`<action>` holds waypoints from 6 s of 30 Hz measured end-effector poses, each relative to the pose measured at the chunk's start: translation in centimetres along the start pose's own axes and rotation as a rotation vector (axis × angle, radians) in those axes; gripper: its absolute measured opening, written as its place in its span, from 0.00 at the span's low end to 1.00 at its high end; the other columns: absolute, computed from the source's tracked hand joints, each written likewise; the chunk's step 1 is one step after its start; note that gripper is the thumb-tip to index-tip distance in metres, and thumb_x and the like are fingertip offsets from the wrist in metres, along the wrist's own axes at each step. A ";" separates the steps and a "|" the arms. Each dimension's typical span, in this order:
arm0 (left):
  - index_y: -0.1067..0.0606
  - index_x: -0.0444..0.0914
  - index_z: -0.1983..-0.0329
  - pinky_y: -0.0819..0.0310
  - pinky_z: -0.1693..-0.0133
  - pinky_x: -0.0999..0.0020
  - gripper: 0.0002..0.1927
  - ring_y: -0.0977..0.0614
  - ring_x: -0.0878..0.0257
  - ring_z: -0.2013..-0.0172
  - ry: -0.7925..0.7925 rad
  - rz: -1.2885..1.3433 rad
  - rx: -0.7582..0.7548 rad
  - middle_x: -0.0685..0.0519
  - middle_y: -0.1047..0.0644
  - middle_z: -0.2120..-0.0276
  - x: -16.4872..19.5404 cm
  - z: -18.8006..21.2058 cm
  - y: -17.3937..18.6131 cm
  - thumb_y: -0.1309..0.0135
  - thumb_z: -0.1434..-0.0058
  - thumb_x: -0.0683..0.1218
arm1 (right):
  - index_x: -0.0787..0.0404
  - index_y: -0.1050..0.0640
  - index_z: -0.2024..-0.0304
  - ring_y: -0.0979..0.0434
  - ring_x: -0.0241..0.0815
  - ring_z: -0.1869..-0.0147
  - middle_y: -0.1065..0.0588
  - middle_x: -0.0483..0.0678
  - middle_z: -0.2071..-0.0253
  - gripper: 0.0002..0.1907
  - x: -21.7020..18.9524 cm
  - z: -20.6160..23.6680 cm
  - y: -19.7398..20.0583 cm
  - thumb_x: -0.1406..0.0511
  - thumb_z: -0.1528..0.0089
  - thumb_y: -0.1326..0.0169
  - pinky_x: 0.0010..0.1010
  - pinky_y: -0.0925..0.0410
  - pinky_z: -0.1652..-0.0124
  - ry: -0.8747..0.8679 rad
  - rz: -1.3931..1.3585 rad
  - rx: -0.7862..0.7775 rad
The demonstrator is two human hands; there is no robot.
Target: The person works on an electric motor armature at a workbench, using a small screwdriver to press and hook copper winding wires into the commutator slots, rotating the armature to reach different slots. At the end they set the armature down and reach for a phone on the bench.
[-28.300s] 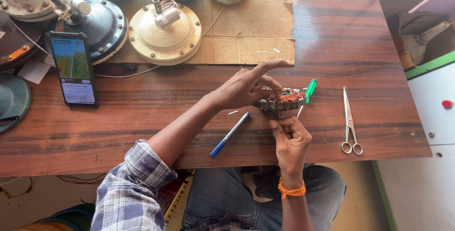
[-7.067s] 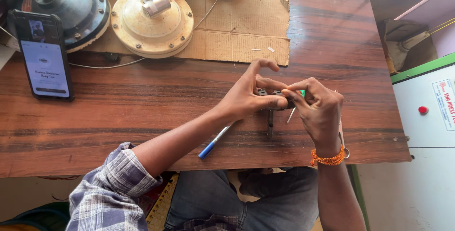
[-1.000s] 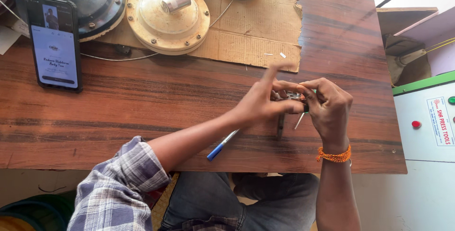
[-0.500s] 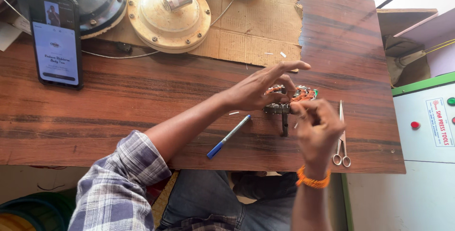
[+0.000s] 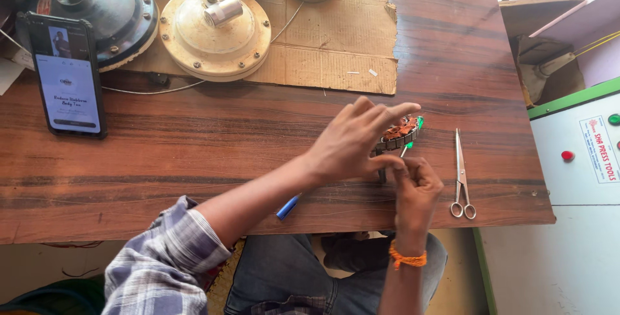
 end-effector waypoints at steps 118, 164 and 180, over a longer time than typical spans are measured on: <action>0.25 0.43 0.47 0.26 0.53 0.61 0.24 0.22 0.58 0.54 -0.033 -0.137 0.010 0.58 0.20 0.55 -0.2 1.1 -0.4 0.31 0.46 0.50 | 0.63 0.19 0.59 0.29 0.21 0.64 0.23 0.36 0.67 0.07 -3.3 -2.0 1.6 0.65 0.37 0.40 0.15 0.36 0.65 0.024 0.116 -0.017; 0.43 0.46 0.25 0.36 0.39 0.57 0.38 0.24 0.62 0.43 0.066 0.402 -0.223 0.62 0.16 0.57 -5.1 -0.5 1.9 0.38 0.34 0.41 | 0.65 0.21 0.65 0.36 0.22 0.74 0.30 0.37 0.77 0.06 -8.8 -0.5 -3.9 0.69 0.35 0.37 0.19 0.43 0.75 0.171 0.205 -0.131; 0.39 0.45 0.34 0.38 0.38 0.56 0.30 0.26 0.55 0.47 -0.021 0.305 -0.304 0.60 0.17 0.54 -5.4 -0.7 2.7 0.41 0.36 0.40 | 0.65 0.22 0.65 0.42 0.21 0.70 0.32 0.33 0.74 0.05 -2.7 1.5 -5.7 0.71 0.34 0.41 0.19 0.49 0.71 -0.027 -0.179 -0.060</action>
Point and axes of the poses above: each hand's wrist, its own z-axis away from the middle knuckle, its own y-axis out of the back of the hand, x = y × z, the point moved 3 cm from there along -z, towards the middle knuckle
